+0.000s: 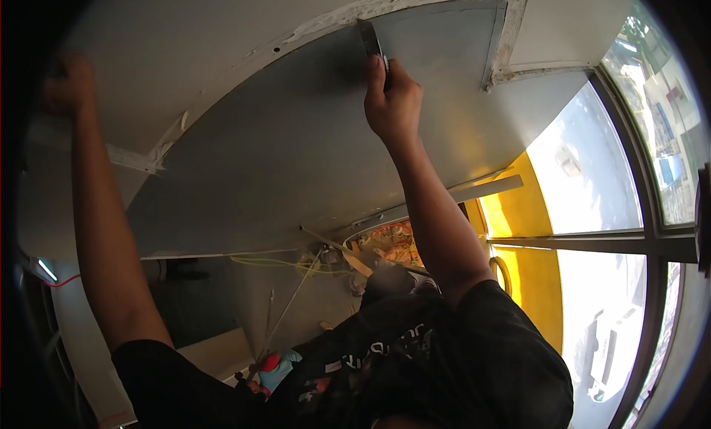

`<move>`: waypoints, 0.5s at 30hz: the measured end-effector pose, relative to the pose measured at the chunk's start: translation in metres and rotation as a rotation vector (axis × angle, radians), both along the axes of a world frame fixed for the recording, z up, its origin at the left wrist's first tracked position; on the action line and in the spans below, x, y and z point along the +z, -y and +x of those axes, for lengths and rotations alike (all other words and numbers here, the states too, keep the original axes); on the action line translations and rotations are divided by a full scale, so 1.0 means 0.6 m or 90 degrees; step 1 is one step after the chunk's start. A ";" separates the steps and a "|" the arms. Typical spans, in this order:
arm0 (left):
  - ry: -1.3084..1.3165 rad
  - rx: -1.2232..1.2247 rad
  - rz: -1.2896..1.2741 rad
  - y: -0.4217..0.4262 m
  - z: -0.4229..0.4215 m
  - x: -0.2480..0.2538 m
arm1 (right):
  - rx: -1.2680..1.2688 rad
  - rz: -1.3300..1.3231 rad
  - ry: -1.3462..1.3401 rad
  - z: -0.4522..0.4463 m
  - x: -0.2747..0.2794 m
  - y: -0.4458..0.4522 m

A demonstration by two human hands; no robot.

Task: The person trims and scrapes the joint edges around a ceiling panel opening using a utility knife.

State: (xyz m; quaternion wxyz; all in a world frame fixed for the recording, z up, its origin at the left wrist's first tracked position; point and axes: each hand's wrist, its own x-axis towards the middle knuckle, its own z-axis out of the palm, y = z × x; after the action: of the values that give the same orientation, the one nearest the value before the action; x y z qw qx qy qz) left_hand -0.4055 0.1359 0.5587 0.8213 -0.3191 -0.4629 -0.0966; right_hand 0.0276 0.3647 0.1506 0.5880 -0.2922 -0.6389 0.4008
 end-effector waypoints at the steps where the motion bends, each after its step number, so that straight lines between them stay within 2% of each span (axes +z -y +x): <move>1: -0.029 -0.016 -0.004 0.007 0.008 0.009 | -0.008 -0.020 0.008 -0.001 0.007 0.009; 5: -0.144 -0.080 -0.026 0.008 0.065 0.032 | -0.014 0.001 0.021 0.001 0.022 0.035; 7: -0.110 -0.057 -0.018 0.028 0.079 0.034 | 0.024 0.015 0.009 0.004 0.036 0.053; 10: -0.076 -0.042 -0.020 -0.003 0.089 0.003 | 0.020 0.032 -0.052 -0.002 0.011 0.035; 15: -0.089 -0.046 -0.031 0.008 0.109 0.015 | 0.006 0.048 0.013 0.005 0.043 0.035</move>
State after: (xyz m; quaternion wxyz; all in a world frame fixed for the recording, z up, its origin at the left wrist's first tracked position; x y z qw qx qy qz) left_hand -0.3402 0.1314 0.5676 0.8397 -0.3613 -0.3947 -0.0924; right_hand 0.0304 0.3440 0.1761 0.5902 -0.2705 -0.6610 0.3763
